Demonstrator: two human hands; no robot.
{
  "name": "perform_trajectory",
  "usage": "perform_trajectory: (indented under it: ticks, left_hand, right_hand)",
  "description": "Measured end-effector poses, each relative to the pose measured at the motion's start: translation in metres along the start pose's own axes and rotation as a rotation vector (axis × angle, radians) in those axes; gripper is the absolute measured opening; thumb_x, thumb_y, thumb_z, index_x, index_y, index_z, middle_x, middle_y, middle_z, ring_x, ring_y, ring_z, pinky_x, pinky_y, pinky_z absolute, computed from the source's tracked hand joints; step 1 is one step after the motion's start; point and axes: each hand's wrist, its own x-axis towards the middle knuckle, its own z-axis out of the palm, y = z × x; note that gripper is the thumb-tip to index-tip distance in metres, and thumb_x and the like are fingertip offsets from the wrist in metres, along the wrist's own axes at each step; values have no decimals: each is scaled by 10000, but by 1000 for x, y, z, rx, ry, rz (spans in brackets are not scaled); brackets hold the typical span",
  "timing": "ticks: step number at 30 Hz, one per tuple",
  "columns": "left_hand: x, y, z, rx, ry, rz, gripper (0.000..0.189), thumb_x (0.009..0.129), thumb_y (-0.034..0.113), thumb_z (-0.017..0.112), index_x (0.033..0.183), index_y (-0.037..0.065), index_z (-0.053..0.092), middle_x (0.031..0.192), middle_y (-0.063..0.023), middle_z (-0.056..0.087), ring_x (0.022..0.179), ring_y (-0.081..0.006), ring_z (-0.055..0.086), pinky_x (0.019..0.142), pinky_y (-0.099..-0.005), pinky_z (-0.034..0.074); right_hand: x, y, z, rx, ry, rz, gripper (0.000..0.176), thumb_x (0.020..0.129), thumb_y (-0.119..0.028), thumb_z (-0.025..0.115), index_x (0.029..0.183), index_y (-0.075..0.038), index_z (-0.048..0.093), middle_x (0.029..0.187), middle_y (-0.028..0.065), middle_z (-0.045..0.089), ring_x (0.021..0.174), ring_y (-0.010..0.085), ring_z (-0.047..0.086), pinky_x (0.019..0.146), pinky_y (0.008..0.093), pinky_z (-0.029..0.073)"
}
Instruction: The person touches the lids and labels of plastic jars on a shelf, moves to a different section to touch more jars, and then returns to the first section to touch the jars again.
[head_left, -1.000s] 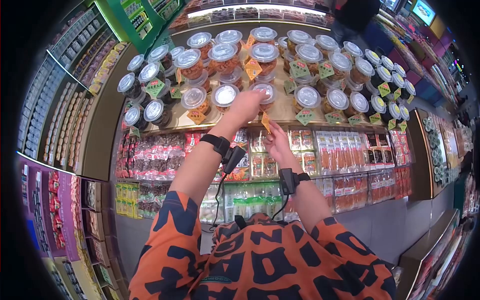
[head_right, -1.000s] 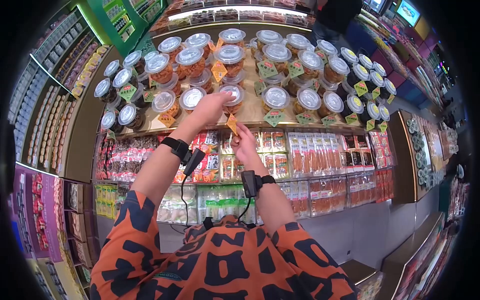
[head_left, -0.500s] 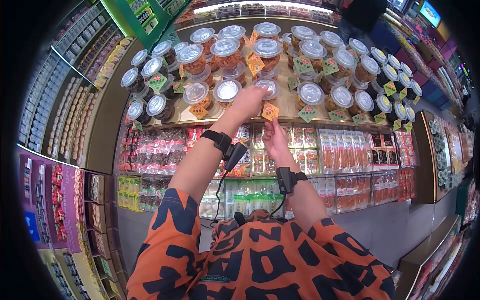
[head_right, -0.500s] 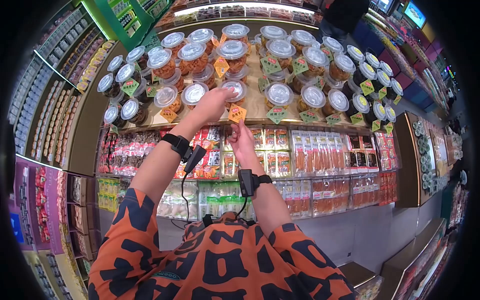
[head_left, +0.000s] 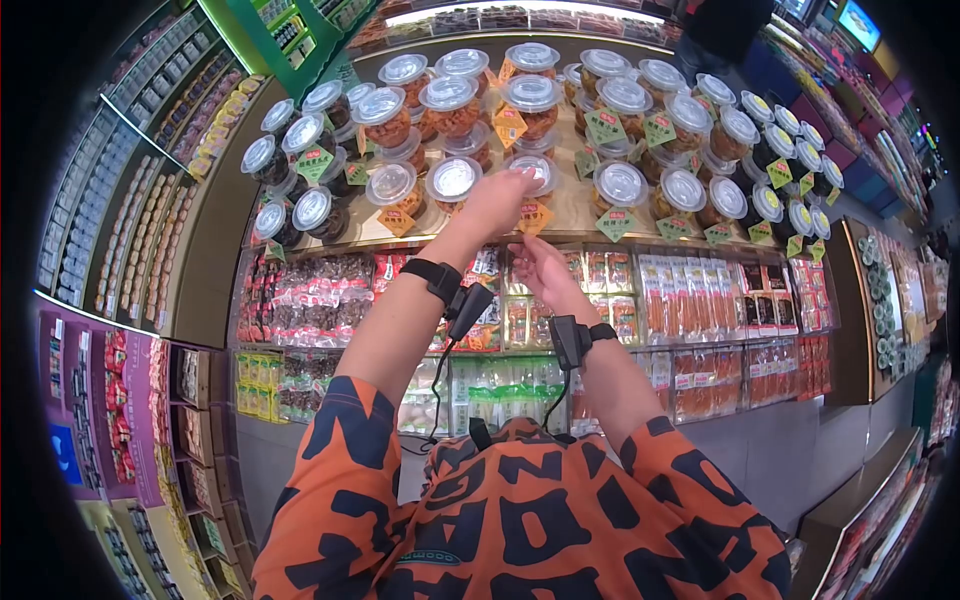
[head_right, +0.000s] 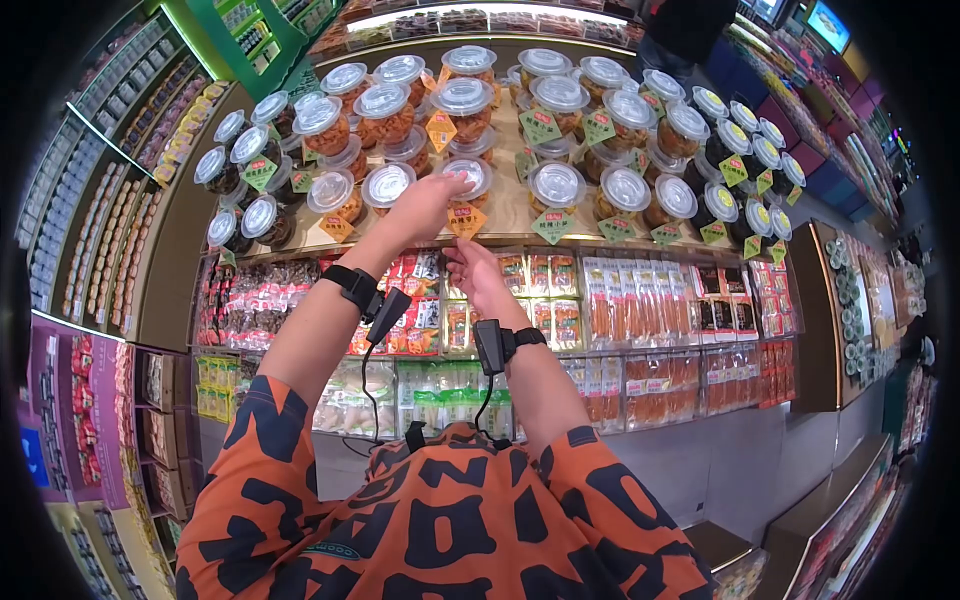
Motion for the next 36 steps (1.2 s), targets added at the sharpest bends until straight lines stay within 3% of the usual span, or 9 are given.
perform_trajectory:
  ticks: [11, 17, 20, 23, 27, 30, 32, 34, 36]
  left_hand:
    - [0, 6, -8, 8, -57, -1, 493, 788, -56, 492, 1252, 83, 586, 1245, -196, 592, 1163, -357, 550, 971, -418, 456]
    - [-4, 8, 0, -183, -44, -67, 561, 813, -54, 435, 1365, 38, 471, 1460, -254, 369, 1359, -371, 365, 1128, -417, 306]
    - [-8, 8, -6, -233, 104, -27, 565, 812, -51, 449, 1371, 32, 463, 1466, -255, 360, 1341, -371, 392, 1110, -418, 329]
    - [-17, 24, -49, -412, 146, 21, 487, 886, 3, 485, 1372, 27, 465, 1362, -238, 499, 1246, -337, 512, 1027, -387, 414]
    - [-70, 102, -159, -761, 269, 226, 402, 945, 18, 490, 1346, 48, 512, 1122, -155, 669, 1029, -247, 657, 885, -341, 506]
    - [-127, 140, -217, -635, 380, 600, 461, 821, -82, 513, 1267, 28, 560, 998, -156, 701, 863, -239, 699, 725, -366, 548]
    - [-161, 174, -251, -877, 326, 548, 387, 767, -73, 565, 1133, 35, 634, 924, -126, 715, 764, -234, 699, 643, -340, 564]
    - [-184, 184, -252, -674, 485, 540, 178, 701, 40, 711, 855, 110, 655, 785, 1, 705, 625, -166, 653, 603, -294, 585]
    - [-195, 188, -254, -653, 543, 500, 176, 703, 41, 707, 865, 90, 660, 812, -26, 699, 661, -175, 655, 623, -298, 590]
  right_hand:
    - [-5, -13, -3, -153, 114, 129, 251, 957, -156, 530, 1169, -23, 510, 944, 173, 633, 660, 160, 576, 448, 215, 399]
    - [-38, -30, -12, -343, 0, 239, 327, 982, -189, 466, 1275, -46, 496, 995, 136, 645, 718, 155, 604, 499, 213, 460]
    - [-43, -52, -4, -490, -35, 211, 333, 972, -208, 498, 1258, -37, 508, 983, 121, 650, 689, 134, 605, 507, 220, 468]
    - [-36, -92, 19, -773, -43, -42, 331, 939, -205, 573, 1175, 24, 541, 875, 84, 654, 634, 119, 591, 535, 235, 465]
    - [-17, -133, 64, -833, -79, -687, 341, 909, -180, 611, 1162, 40, 550, 843, 69, 644, 693, 104, 580, 644, 244, 478]
    - [-20, -165, 95, -947, -103, -667, 339, 902, -169, 615, 1171, 30, 557, 844, 59, 643, 731, 101, 585, 655, 250, 482]
    - [-15, -177, 108, -1137, -99, -812, 326, 895, -165, 621, 1159, 21, 579, 858, 51, 645, 737, 101, 587, 667, 256, 485]
    - [-12, -188, 121, -1272, -68, -856, 319, 890, -175, 629, 1145, 15, 598, 878, 55, 647, 745, 101, 591, 675, 257, 482]
    - [-14, -194, 135, -1281, -73, -927, 325, 882, -191, 641, 1142, 2, 616, 877, 61, 654, 752, 110, 603, 690, 260, 490]
